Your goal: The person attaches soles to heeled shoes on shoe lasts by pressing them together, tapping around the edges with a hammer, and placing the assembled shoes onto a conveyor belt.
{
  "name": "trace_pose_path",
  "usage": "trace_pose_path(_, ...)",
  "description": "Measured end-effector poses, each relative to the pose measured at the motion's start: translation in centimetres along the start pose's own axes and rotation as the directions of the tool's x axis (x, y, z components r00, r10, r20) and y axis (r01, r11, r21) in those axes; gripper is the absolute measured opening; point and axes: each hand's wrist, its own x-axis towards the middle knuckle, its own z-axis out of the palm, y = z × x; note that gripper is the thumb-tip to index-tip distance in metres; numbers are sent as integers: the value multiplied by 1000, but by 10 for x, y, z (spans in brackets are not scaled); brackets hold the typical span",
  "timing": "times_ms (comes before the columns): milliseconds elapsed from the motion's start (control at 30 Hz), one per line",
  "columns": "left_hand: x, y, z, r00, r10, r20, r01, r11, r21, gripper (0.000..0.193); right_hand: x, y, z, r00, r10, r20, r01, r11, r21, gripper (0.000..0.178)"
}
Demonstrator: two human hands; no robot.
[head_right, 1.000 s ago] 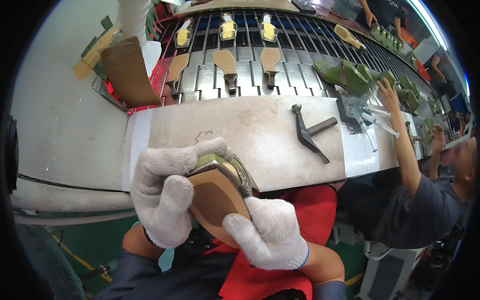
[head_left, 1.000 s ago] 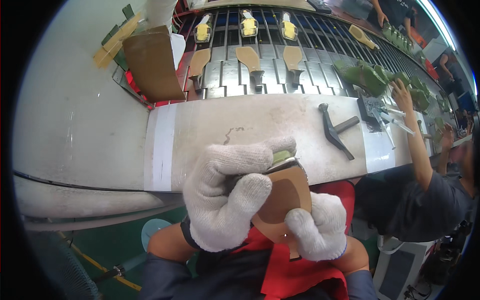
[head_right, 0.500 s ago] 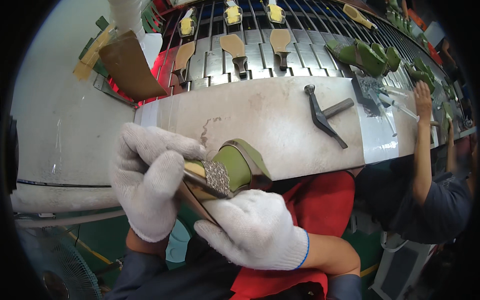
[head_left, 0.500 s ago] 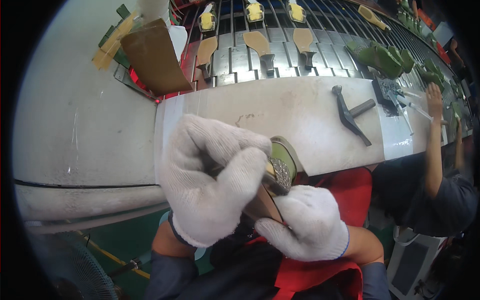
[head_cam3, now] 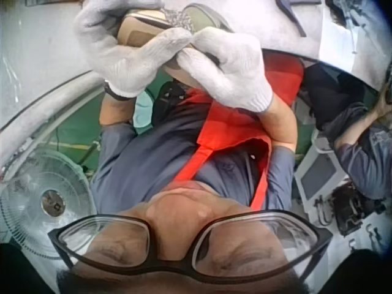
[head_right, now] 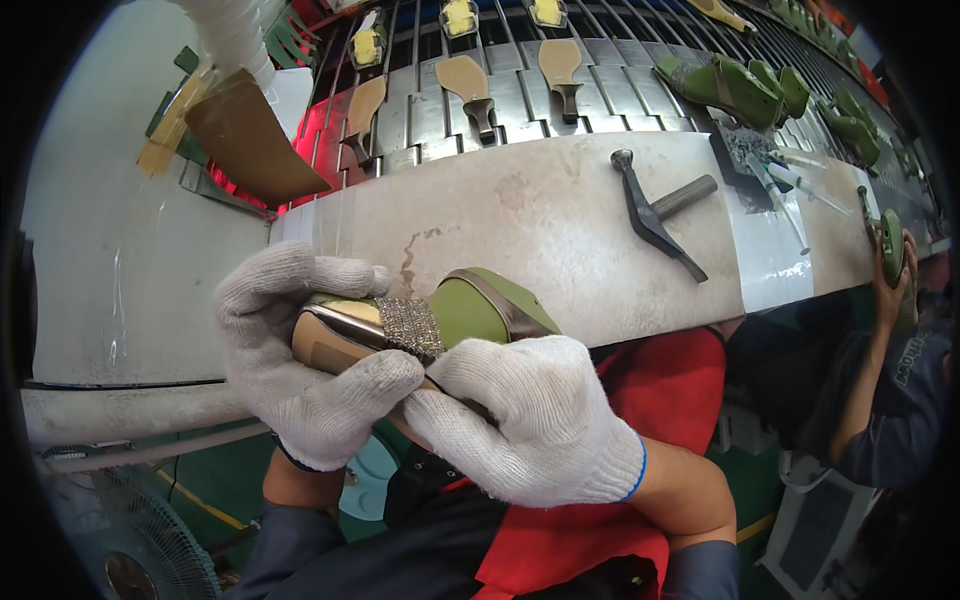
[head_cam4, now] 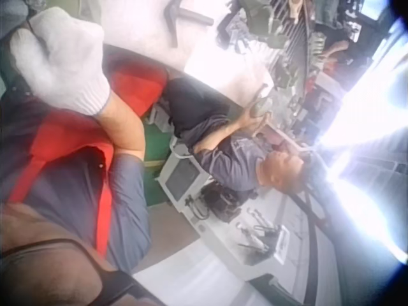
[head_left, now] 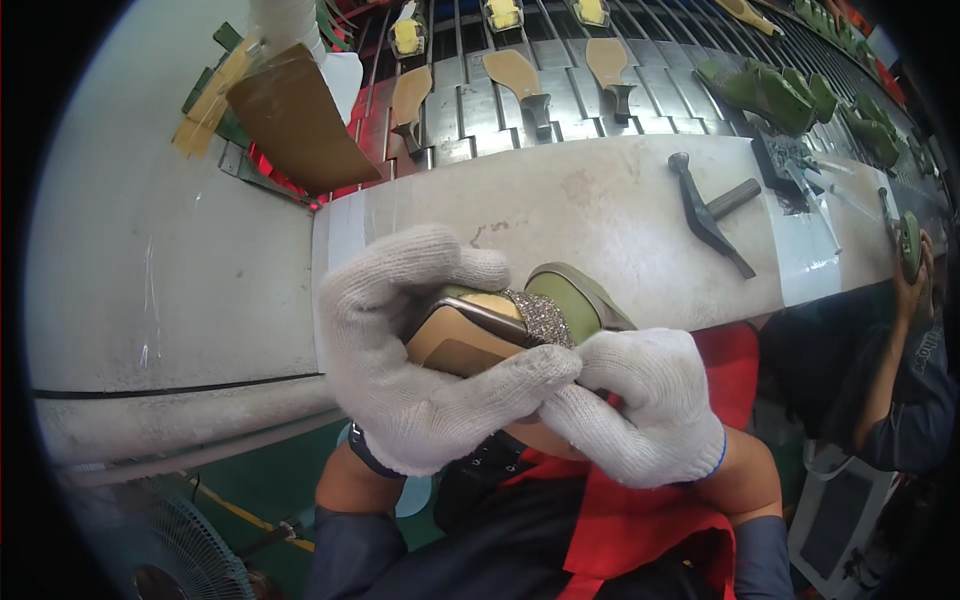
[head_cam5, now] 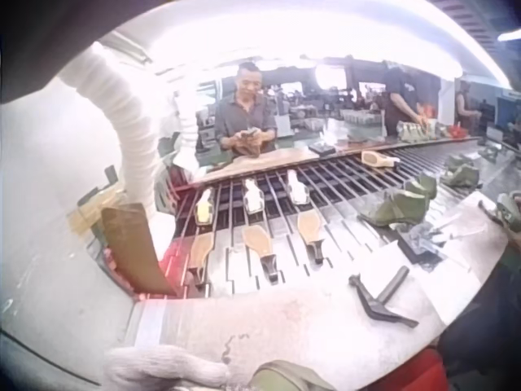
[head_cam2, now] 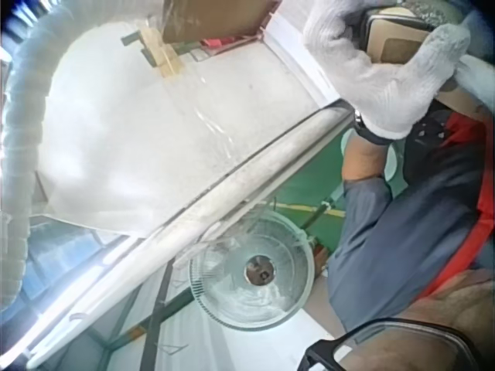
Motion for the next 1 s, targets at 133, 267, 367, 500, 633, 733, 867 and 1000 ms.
trace_pose_path(133, 0, -1, -5, 998, 19, 53, -19, 1000, 14, 93, 1, -2, 0, 1000, 21, -10, -21, 999, 49, 21)
trace_pose_path(267, 1, -3, -8, 991, 83, 107, -84, 996, 3, 94, 0, -3, 3, 998, 55, -7, -55, 995, 84, 22)
trace_pose_path(367, -6, 1, -7, 990, 127, 63, -132, 988, 77, 92, -1, -7, 10, 996, 87, -34, -82, 989, 119, 24)
trace_pose_path(500, -12, 11, -3, 998, 16, -54, -10, 994, 112, 82, -6, -7, 20, 996, 30, -84, -27, 999, 41, 23)
trace_pose_path(633, -15, 14, 6, 975, -63, -215, 73, 996, 42, 64, -10, -8, 24, 993, -4, -121, 3, 1000, -8, 20)
trace_pose_path(733, -6, 17, 10, 982, -25, -188, 29, 999, 17, 47, -12, -8, 22, 991, 9, -135, -11, 1000, -13, 20)
trace_pose_path(867, 10, 25, 15, 986, -4, -165, 8, 1000, 29, 37, -16, -9, 16, 992, -5, -126, -2, 998, -55, 19)
trace_pose_path(1000, 31, 38, 26, 998, 33, -48, -31, 999, 38, 28, -21, -24, -10, 979, -42, -199, -17, 957, -290, 24)
